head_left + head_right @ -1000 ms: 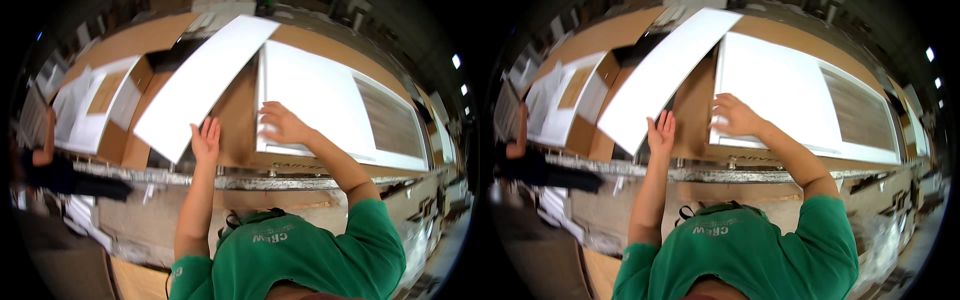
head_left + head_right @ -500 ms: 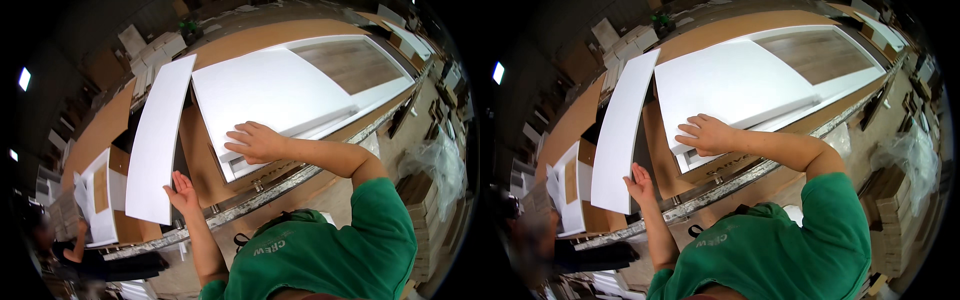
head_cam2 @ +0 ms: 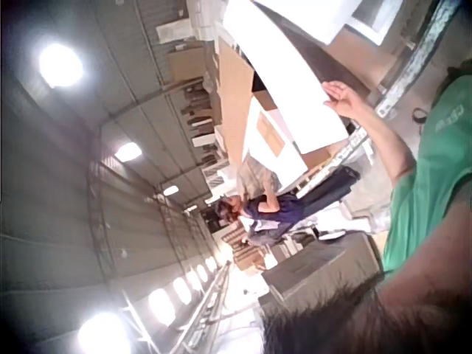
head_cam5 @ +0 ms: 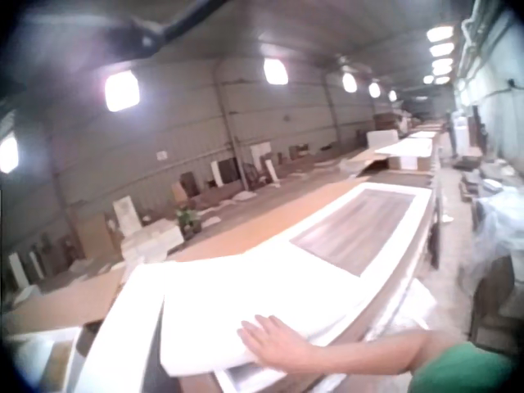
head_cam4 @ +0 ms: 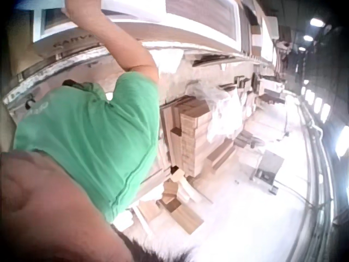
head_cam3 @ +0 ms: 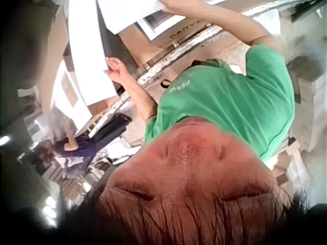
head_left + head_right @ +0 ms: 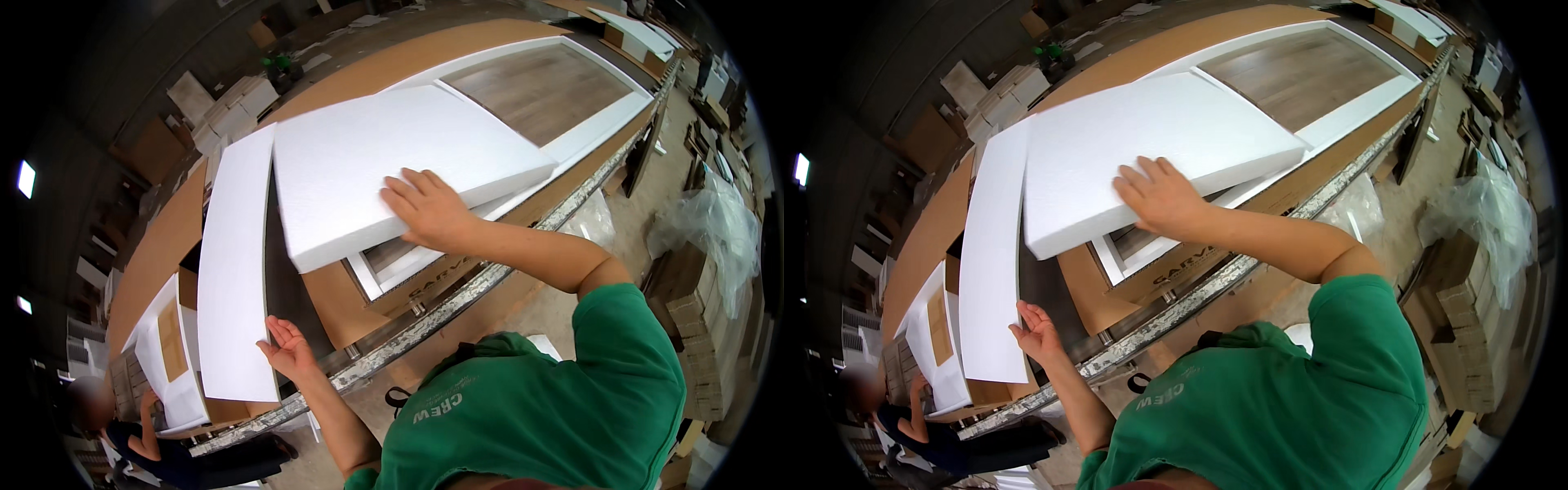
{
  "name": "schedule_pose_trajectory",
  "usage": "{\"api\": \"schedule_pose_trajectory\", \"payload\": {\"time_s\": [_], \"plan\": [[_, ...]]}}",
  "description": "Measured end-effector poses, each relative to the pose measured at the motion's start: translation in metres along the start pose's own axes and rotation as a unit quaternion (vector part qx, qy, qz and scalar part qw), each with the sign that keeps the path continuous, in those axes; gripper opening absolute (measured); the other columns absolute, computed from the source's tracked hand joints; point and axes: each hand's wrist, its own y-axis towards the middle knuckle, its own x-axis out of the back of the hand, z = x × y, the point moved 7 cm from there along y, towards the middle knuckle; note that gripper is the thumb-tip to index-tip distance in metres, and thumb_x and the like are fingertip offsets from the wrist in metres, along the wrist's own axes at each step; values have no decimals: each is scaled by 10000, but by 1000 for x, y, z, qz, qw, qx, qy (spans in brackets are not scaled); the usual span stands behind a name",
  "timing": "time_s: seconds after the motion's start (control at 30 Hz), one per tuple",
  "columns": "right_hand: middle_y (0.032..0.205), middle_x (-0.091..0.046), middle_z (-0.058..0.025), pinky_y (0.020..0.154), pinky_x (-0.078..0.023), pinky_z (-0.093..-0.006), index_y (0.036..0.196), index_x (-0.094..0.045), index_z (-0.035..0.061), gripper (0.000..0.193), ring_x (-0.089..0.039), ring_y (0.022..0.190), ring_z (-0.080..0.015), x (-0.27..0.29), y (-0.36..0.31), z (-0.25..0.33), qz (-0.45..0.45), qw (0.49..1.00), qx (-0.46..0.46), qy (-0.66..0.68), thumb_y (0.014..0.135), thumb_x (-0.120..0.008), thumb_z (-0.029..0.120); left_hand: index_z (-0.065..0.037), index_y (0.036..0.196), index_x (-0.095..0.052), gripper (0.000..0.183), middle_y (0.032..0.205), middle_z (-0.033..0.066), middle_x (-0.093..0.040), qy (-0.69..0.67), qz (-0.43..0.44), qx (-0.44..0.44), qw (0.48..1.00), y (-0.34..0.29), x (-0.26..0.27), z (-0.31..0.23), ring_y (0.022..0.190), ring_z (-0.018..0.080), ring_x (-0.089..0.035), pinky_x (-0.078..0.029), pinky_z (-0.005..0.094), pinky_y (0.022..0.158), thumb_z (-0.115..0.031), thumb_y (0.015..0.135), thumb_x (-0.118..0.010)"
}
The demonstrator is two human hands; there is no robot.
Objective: The person packs wooden furniture panels into a large cardboard box on a conveyor belt, inserting foam protective sheets between the layers and along the edges.
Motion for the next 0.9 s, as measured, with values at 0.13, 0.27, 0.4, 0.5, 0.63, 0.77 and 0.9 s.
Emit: {"api": "schedule_pose_trajectory", "payload": {"time_s": [0.13,0.27,0.4,0.5,0.63,0.77,0.9], "plan": [[1081,-410,-185,793,-368,-376,1071,-381,1,625,-427,952,-329,24,23,18,-52,998,-24,9,530,-640,177,81,1065,-362,453,1070,148,-455,-27,11,14,999,1,-3,-8,943,226,-477,-434,335,738,-244,780,-496],[1031,-441,-209,700,-422,-357,1102,-358,0,641,-490,837,-323,33,51,38,-64,995,-26,-72,534,-618,140,79,1065,-363,449,1060,143,-463,-48,23,3,999,4,0,-24,931,224,-482,-432,333,728,-238,778,-500],[1006,-455,-229,567,-445,-313,1158,-319,5,697,-522,719,-291,51,99,69,-21,994,45,-100,537,-609,134,82,1061,-364,449,1054,144,-466,-70,33,3,997,7,1,-37,924,223,-484,-433,333,725,-236,776,-502],[1024,-441,-255,514,-445,-331,1195,-278,10,735,-527,716,-289,48,128,87,38,985,47,-159,560,-617,160,84,1061,-363,454,1049,142,-469,-79,48,2,996,12,4,-44,914,223,-488,-431,333,726,-234,773,-508],[1028,-417,-310,482,-453,-398,1236,-191,7,780,-539,726,-338,-11,149,75,222,908,35,-354,602,-613,177,81,1071,-357,462,1070,130,-456,-83,48,-17,995,16,9,-57,929,217,-477,-428,328,730,-238,772,-509],[1024,-423,-310,501,-459,-431,1241,-162,-3,799,-542,722,-374,-67,166,72,236,895,-26,-378,597,-607,158,77,1075,-356,467,1085,122,-444,-78,26,-26,996,14,13,-70,943,212,-467,-425,319,731,-258,781,-495],[1006,-446,-298,489,-451,-443,1243,-144,-5,813,-544,710,-378,-90,179,75,246,871,-70,-419,601,-603,191,59,1086,-359,459,1076,117,-454,-57,46,-19,997,23,21,-79,946,203,-468,-422,312,734,-259,783,-493]]}}
